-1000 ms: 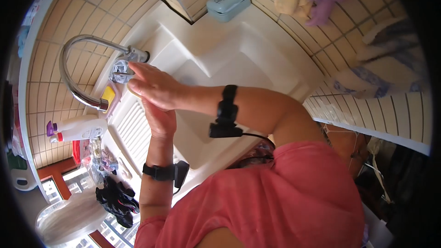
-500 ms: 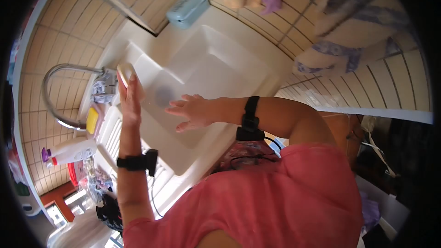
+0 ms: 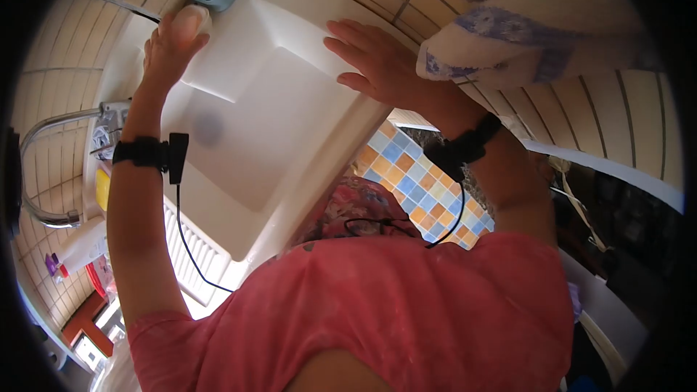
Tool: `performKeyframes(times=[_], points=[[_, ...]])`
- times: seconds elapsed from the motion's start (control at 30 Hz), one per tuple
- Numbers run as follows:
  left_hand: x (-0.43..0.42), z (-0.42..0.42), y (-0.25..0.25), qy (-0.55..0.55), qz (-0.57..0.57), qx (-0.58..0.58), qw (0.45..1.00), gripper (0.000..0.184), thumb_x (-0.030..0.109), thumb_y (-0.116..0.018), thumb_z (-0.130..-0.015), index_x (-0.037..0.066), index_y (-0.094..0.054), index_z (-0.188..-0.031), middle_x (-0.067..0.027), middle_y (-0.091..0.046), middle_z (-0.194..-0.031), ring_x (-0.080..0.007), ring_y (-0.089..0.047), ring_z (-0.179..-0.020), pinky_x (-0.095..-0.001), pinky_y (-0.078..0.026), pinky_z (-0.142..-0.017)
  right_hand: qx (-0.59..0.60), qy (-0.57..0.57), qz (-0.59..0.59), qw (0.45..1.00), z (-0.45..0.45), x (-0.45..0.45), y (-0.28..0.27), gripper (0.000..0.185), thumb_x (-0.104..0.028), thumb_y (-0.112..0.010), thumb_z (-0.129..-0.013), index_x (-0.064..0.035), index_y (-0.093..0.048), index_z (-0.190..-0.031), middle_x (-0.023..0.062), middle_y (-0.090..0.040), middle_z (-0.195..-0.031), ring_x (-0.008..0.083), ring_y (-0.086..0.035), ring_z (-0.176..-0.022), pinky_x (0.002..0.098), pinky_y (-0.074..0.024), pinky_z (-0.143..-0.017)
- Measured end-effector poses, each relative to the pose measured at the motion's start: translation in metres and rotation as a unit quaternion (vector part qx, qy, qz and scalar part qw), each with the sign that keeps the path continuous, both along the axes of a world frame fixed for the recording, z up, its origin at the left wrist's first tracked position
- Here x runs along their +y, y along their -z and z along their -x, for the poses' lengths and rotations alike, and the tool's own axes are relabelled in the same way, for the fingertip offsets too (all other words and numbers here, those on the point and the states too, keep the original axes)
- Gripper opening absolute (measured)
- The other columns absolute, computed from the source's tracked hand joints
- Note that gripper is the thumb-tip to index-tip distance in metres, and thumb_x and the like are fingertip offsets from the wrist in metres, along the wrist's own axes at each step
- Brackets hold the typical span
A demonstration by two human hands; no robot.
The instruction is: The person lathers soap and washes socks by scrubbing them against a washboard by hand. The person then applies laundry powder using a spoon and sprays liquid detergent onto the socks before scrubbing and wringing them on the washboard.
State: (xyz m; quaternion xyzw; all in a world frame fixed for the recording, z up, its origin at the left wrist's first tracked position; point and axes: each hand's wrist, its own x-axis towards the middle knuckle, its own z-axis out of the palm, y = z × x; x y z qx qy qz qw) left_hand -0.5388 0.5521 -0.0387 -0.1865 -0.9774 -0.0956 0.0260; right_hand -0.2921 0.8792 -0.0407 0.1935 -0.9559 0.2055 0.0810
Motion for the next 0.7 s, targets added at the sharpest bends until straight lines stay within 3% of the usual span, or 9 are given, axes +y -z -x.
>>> performKeyframes(times=[0.13,0.23,0.3,0.33,0.4,0.53,0.6,0.63,0.7], points=[[-0.001,0.016,0.014,0.037,-0.004,0.047,0.998,0.096,0.058,-0.079,-0.077,0.006,-0.041,-0.148,-0.0242,-0.056,-0.138,-0.0443,-0.051,-0.129,-0.0514,-0.044,-0.106,-0.052,-0.083,-0.107,0.989,-0.031,0.014,-0.009,0.062,-0.033,-0.068,-0.093,-0.0004,-0.048,-0.143,0.0162,-0.043,-0.153,0.0342,-0.035,-0.145,0.0485,-0.0295,-0.119],[-0.005,-0.006,-0.002,0.115,-0.031,0.111,0.987,0.094,0.061,-0.074,-0.081,0.005,-0.041,-0.149,-0.0245,-0.056,-0.139,-0.0405,-0.052,-0.129,-0.0502,-0.039,-0.11,-0.063,-0.1,-0.152,0.981,-0.051,0.005,-0.008,0.066,-0.042,-0.069,-0.089,0.0003,-0.052,-0.138,0.0157,-0.046,-0.151,0.0332,-0.034,-0.146,0.0512,-0.0263,-0.12],[0.003,-0.033,-0.029,-0.039,-0.063,-0.077,0.994,0.104,0.052,-0.08,-0.08,0.011,-0.025,-0.158,-0.0286,-0.021,-0.161,-0.0457,-0.02,-0.149,-0.0533,-0.025,-0.121,-0.047,-0.088,-0.164,0.981,-0.06,-0.005,-0.007,0.067,-0.042,-0.073,-0.084,-0.0012,-0.056,-0.134,0.0153,-0.051,-0.146,0.0322,-0.039,-0.143,0.0508,-0.0292,-0.119],[-0.011,-0.039,-0.028,-0.046,-0.064,-0.075,0.994,0.104,0.052,-0.08,-0.08,0.011,-0.025,-0.158,-0.0286,-0.021,-0.161,-0.0457,-0.02,-0.149,-0.0533,-0.025,-0.121,-0.045,-0.095,-0.165,0.981,-0.063,-0.013,-0.004,0.067,-0.042,-0.073,-0.084,-0.0012,-0.056,-0.134,0.0153,-0.051,-0.146,0.0322,-0.039,-0.143,0.0508,-0.0292,-0.119],[-0.038,-0.06,-0.032,0.069,-0.127,0.066,0.987,0.075,0.046,-0.075,-0.086,0.003,-0.048,-0.141,-0.0257,-0.049,-0.14,-0.0435,-0.045,-0.131,-0.0494,-0.04,-0.11,-0.028,-0.119,-0.109,0.986,-0.074,-0.029,0.002,0.065,-0.034,-0.077,-0.08,-0.0021,-0.057,-0.133,0.0157,-0.055,-0.141,0.0322,-0.046,-0.138,0.0494,-0.0346,-0.116],[-0.109,-0.143,-0.07,0.02,-0.113,0.029,0.993,0.066,0.041,-0.07,-0.092,0.003,-0.049,-0.142,-0.0253,-0.047,-0.144,-0.0427,-0.044,-0.134,-0.0461,-0.039,-0.113,-0.012,-0.196,-0.07,0.978,-0.099,-0.114,0.011,0.063,-0.026,-0.079,-0.077,-0.0022,-0.057,-0.131,0.0166,-0.057,-0.138,0.0323,-0.051,-0.133,0.047,-0.039,-0.113],[-0.148,-0.186,-0.09,-0.023,-0.158,-0.034,0.987,0.068,0.042,-0.066,-0.096,-0.001,-0.044,-0.145,-0.0254,-0.05,-0.143,-0.0374,-0.053,-0.127,-0.0428,-0.047,-0.103,-0.022,-0.261,-0.03,0.965,-0.112,-0.165,0.019,0.055,-0.023,-0.074,-0.082,-0.0022,-0.058,-0.13,0.0175,-0.057,-0.139,0.0325,-0.052,-0.132,0.0456,-0.0393,-0.114],[-0.178,-0.193,-0.077,0.02,-0.21,0.05,0.976,0.075,0.049,-0.073,-0.089,0.003,-0.05,-0.143,-0.0211,-0.059,-0.136,-0.0344,-0.056,-0.125,-0.0443,-0.043,-0.107,-0.015,-0.275,-0.031,0.961,-0.119,-0.192,0.02,0.055,-0.023,-0.074,-0.082,-0.0022,-0.058,-0.13,0.0175,-0.057,-0.139,0.0325,-0.052,-0.132,0.0456,-0.0393,-0.114],[-0.226,-0.234,-0.071,-0.02,-0.246,0.045,0.968,0.068,0.045,-0.073,-0.091,0.002,-0.053,-0.141,-0.0201,-0.059,-0.137,-0.0313,-0.057,-0.124,-0.0419,-0.045,-0.105,-0.026,-0.354,-0.005,0.935,-0.133,-0.244,0.021,0.05,-0.022,-0.066,-0.088,-0.002,-0.057,-0.133,0.0177,-0.055,-0.142,0.0315,-0.052,-0.133,0.0444,-0.0395,-0.114]])
